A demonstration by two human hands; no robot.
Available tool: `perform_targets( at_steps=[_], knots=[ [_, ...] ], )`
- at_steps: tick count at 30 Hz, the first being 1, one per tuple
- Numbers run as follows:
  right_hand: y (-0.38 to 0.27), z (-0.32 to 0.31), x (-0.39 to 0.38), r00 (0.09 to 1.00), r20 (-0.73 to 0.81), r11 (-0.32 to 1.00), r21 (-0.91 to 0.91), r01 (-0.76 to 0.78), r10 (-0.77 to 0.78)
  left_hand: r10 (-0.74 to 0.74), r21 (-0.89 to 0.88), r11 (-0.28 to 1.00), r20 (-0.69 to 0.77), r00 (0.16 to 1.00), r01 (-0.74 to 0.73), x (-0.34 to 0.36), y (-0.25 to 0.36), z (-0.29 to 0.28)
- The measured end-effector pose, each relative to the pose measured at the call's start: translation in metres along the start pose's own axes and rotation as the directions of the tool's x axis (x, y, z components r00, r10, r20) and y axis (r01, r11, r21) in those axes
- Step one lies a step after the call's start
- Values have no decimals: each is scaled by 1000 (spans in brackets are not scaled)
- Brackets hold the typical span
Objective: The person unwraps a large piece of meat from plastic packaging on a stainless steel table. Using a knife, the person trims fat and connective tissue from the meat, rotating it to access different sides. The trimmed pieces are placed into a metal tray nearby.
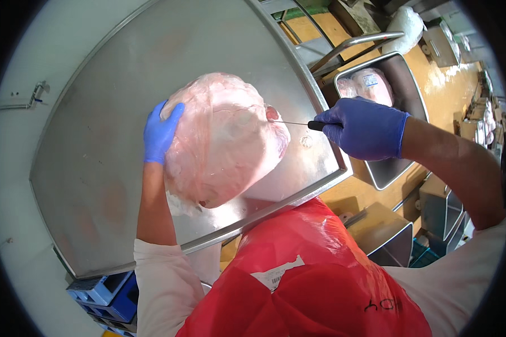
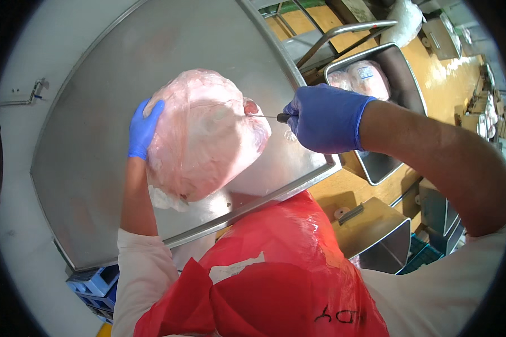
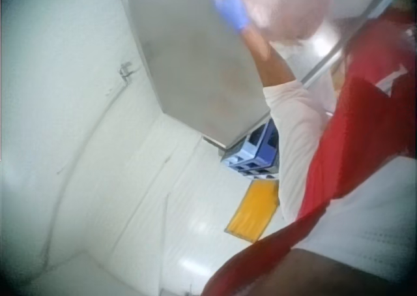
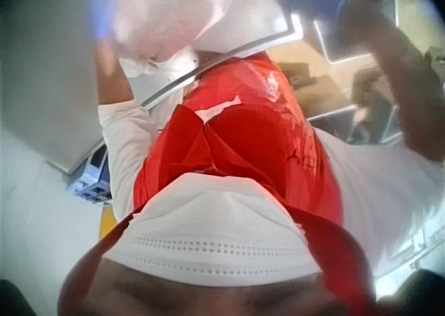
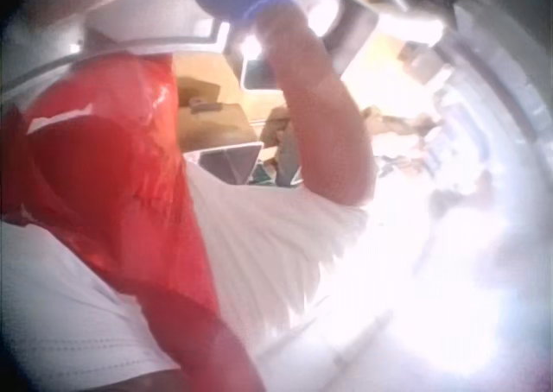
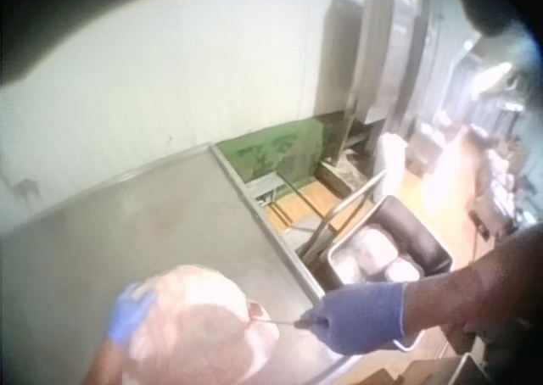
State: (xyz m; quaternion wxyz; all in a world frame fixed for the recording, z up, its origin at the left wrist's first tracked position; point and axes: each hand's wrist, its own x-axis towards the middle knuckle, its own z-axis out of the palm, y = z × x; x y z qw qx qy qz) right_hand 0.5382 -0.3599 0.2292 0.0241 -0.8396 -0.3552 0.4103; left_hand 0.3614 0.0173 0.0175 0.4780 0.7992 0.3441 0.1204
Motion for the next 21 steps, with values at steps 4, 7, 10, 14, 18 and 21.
perform_targets(
  at_steps=[4, 7, 10, 14, 18, 21],
  knots=[
    [-24, -11, 33, 996, 87, 953, -299, 56, -31, 45, 65, 997, -23, 999, -44, -3, -4, 4],
    [-32, -19, 29, 996, 71, 997, -66, -40, 45, 11, 60, 998, -31, 999, -9, -2, 1, 3],
    [-16, 13, 17, 998, -58, 998, -55, -34, 31, 6, 61, 998, -22, 1000, -5, -4, 3, 2],
    [15, 87, -9, 951, -310, 998, -54, -38, 19, 29, -19, 999, 30, 999, -29, -7, 15, 1],
    [30, 139, -17, 910, -408, 992, 122, -29, 76, 44, -63, 997, 25, 999, -43, -3, 5, 1],
    [40, 175, -18, 866, -495, 984, 179, 19, 74, 15, 7, 1000, 41, 999, -15, -2, 13, 3]
  ],
)
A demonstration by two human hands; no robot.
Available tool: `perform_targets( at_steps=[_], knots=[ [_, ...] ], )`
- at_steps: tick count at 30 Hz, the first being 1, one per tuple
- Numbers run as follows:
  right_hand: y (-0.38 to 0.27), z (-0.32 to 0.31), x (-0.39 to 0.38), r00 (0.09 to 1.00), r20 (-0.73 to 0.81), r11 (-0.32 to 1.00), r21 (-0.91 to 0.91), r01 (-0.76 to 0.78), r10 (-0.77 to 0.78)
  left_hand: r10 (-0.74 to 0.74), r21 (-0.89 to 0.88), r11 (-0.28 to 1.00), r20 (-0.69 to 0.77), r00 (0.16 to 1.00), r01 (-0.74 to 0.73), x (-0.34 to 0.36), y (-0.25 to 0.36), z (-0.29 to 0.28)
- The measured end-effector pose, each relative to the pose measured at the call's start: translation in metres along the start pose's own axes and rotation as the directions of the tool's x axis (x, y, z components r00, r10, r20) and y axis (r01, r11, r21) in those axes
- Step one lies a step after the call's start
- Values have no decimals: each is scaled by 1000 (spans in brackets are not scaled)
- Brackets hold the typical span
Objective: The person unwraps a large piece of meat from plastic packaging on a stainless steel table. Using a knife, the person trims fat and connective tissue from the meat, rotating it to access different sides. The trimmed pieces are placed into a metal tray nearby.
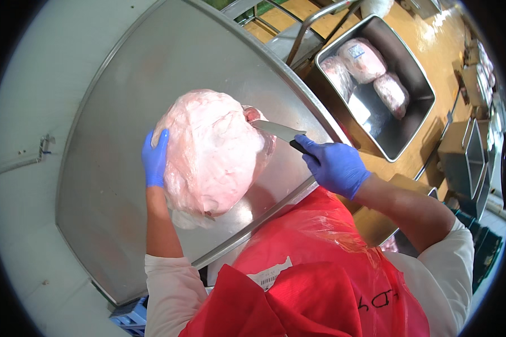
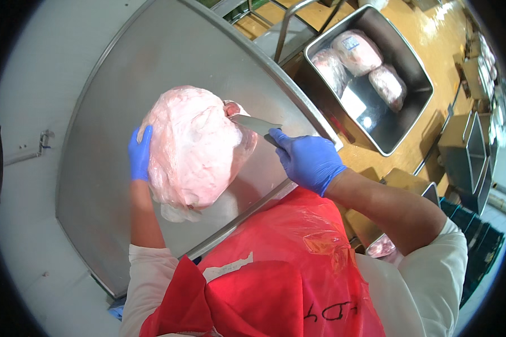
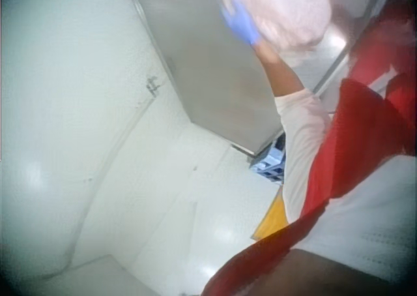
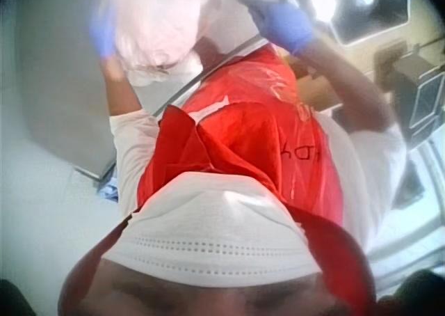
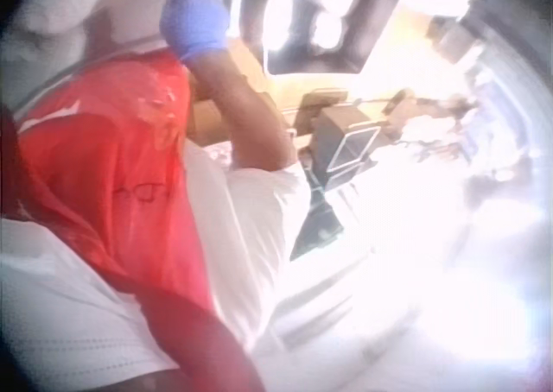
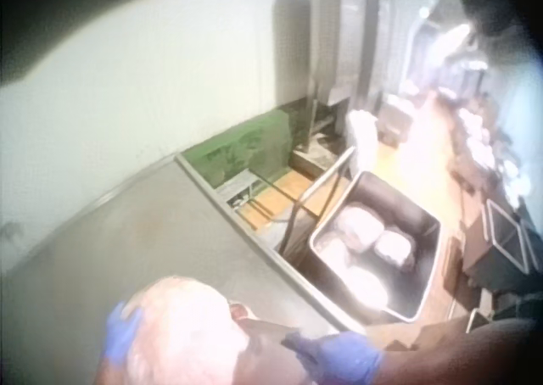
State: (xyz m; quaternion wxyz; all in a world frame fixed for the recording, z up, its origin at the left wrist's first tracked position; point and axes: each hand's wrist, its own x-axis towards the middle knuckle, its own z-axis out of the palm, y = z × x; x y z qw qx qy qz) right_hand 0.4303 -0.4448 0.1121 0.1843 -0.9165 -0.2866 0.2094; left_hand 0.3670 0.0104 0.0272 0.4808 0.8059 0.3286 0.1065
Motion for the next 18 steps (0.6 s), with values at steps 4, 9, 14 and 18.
perform_targets(
  at_steps=[4, 9, 14, 18],
  knots=[
    [12, 32, -17, 999, -47, 997, 75, -17, 21, 99, 72, 992, 51, 994, -103, 9, -18, -10],
    [15, 56, -29, 993, -107, 989, 139, -41, 56, 88, 40, 995, 30, 996, -89, 5, -12, -8],
    [11, 36, -26, 997, -71, 996, 93, -18, 25, 31, 5, 1000, 27, 999, -31, -3, -2, -8],
    [-3, -38, -6, 993, 43, 980, -161, 115, -109, 2, 77, 997, 30, 1000, -4, -2, 2, -10]
  ],
)
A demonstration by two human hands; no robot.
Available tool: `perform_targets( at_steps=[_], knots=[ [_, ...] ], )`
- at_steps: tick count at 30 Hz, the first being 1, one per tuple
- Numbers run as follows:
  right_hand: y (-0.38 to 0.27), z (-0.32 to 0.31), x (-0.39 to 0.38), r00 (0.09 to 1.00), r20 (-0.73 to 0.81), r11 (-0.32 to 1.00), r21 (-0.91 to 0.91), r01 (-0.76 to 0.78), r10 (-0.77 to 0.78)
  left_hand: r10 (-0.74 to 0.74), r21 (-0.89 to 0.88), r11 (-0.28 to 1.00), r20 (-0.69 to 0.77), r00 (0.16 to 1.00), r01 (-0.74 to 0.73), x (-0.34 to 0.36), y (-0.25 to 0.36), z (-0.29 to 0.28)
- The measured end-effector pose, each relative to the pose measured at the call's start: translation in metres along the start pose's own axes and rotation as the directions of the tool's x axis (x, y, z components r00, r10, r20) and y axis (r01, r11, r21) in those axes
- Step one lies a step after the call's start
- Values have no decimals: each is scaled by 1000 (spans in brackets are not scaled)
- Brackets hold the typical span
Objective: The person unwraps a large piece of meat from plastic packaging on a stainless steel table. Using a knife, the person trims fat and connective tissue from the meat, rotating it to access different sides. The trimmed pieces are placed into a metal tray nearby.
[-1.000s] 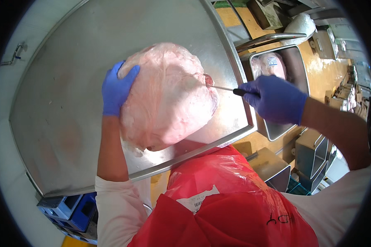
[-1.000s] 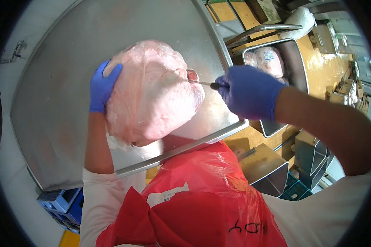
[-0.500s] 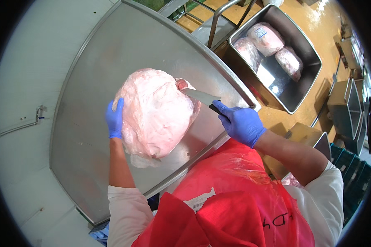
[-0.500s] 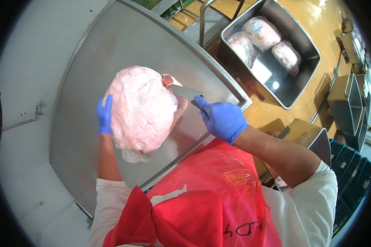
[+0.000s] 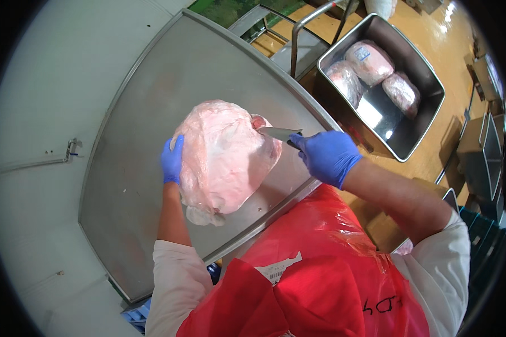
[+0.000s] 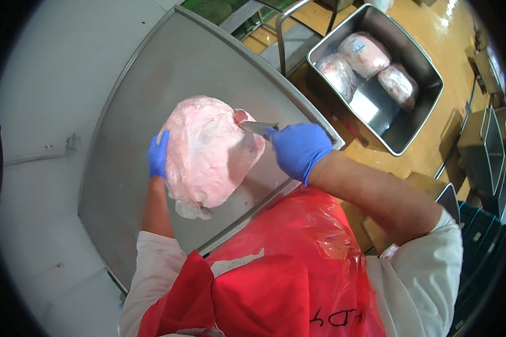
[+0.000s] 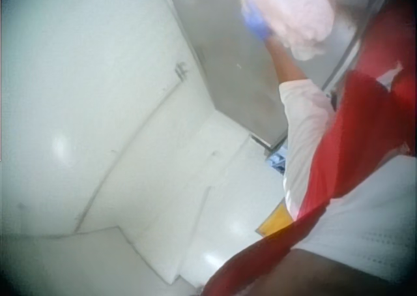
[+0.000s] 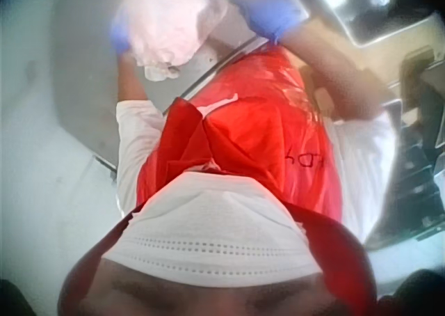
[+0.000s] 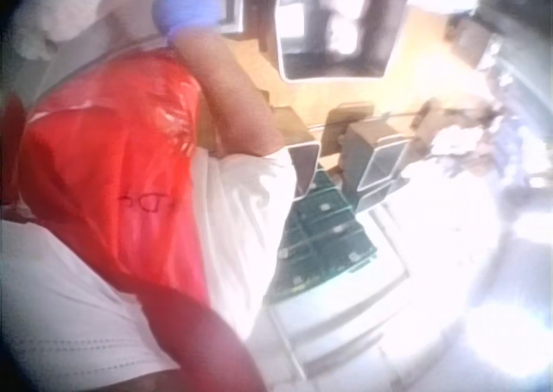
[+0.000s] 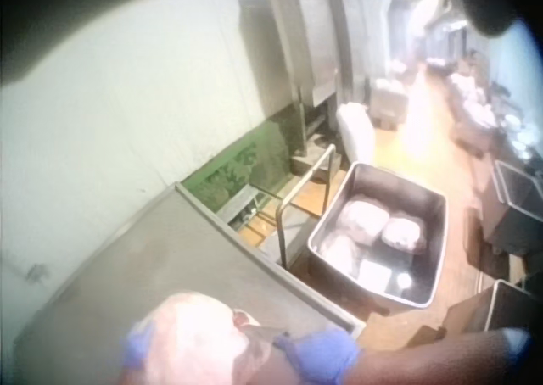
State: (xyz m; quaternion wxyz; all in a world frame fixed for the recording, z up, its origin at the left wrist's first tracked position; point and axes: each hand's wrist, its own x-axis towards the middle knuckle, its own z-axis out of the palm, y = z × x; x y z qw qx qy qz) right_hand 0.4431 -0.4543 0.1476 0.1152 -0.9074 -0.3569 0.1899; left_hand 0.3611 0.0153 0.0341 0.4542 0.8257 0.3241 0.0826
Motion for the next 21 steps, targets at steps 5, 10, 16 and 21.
perform_targets(
  at_steps=[5, 10, 16, 21],
  knots=[
    [-24, -102, 24, 974, 187, 911, -366, 193, -131, -75, -57, 996, -48, 996, 72, -12, 8, -1],
    [-63, -134, 59, 931, 359, 888, -405, 219, -66, -58, -100, 994, -43, 997, 54, -12, 18, 2],
    [-117, -135, 97, 863, 493, 745, -535, 398, -107, 1, -108, 994, -44, 999, -6, 1, -7, -2],
    [-166, -128, 127, 798, 602, 710, -551, 439, -26, 7, 2, 1000, -63, 998, -7, 1, -10, -4]
  ],
)
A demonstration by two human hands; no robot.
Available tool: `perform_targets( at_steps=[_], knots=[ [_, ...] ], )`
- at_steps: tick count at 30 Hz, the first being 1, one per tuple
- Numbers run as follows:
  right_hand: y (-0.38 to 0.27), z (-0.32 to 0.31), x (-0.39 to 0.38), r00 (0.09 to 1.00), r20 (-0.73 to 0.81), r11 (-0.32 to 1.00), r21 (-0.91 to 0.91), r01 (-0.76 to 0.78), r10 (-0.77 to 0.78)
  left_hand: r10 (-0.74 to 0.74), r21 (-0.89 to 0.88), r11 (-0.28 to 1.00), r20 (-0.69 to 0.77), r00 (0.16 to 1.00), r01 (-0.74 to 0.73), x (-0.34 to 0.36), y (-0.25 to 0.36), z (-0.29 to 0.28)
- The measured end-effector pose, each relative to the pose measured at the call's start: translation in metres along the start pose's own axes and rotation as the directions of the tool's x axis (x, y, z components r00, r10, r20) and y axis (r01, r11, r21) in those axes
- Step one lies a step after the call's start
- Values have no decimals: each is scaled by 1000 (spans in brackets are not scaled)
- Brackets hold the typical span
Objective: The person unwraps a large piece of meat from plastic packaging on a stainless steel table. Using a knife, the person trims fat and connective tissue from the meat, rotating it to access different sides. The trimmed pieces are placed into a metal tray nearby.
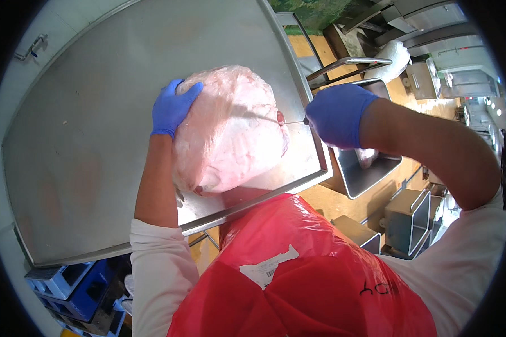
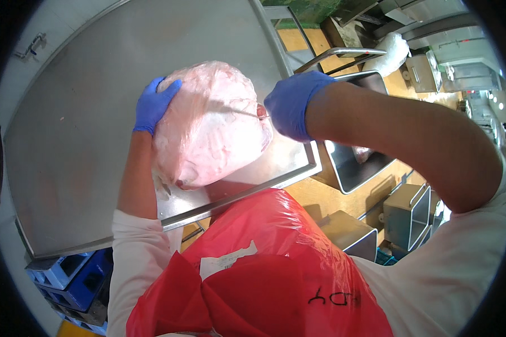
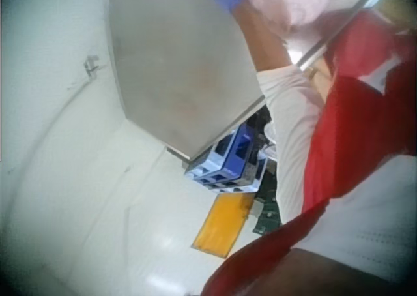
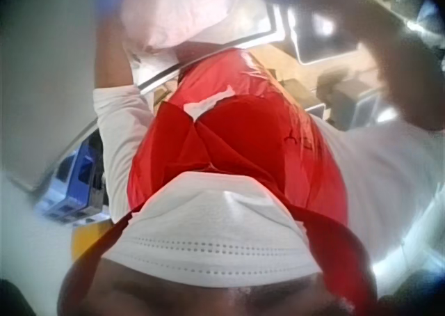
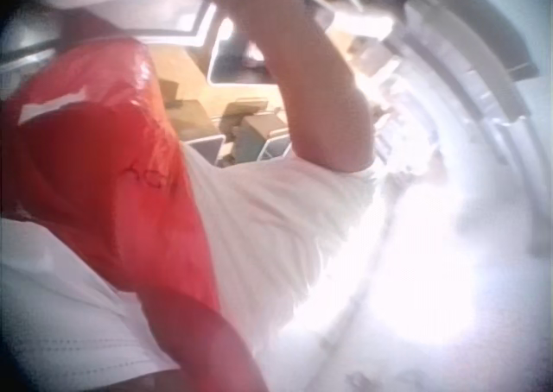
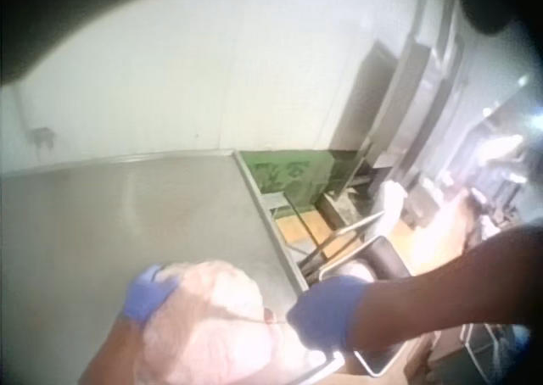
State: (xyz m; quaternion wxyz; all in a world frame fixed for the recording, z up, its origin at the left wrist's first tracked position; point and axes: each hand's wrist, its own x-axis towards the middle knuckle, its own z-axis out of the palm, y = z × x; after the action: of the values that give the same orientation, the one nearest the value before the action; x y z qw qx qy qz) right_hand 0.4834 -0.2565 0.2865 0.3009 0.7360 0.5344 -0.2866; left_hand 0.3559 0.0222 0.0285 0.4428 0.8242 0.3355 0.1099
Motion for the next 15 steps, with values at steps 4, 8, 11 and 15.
perform_targets(
  at_steps=[4, 8, 11, 15],
  knots=[
    [4, 17, 27, 998, 54, 1000, 25, -13, 11, -3, 41, 999, 10, 1000, 3, 5, -9, 1],
    [-12, 84, 69, 996, 49, 980, 180, -85, 78, -13, 10, 1000, -44, 999, 13, -5, -4, 2],
    [-11, 90, 57, 989, 103, 969, 215, -124, 103, -49, -33, 998, -28, 998, 48, -11, -11, 9],
    [14, 104, 69, 999, 1, 966, 256, -42, 43, -67, -228, 970, 57, 996, 78, -11, -5, 4]
  ],
)
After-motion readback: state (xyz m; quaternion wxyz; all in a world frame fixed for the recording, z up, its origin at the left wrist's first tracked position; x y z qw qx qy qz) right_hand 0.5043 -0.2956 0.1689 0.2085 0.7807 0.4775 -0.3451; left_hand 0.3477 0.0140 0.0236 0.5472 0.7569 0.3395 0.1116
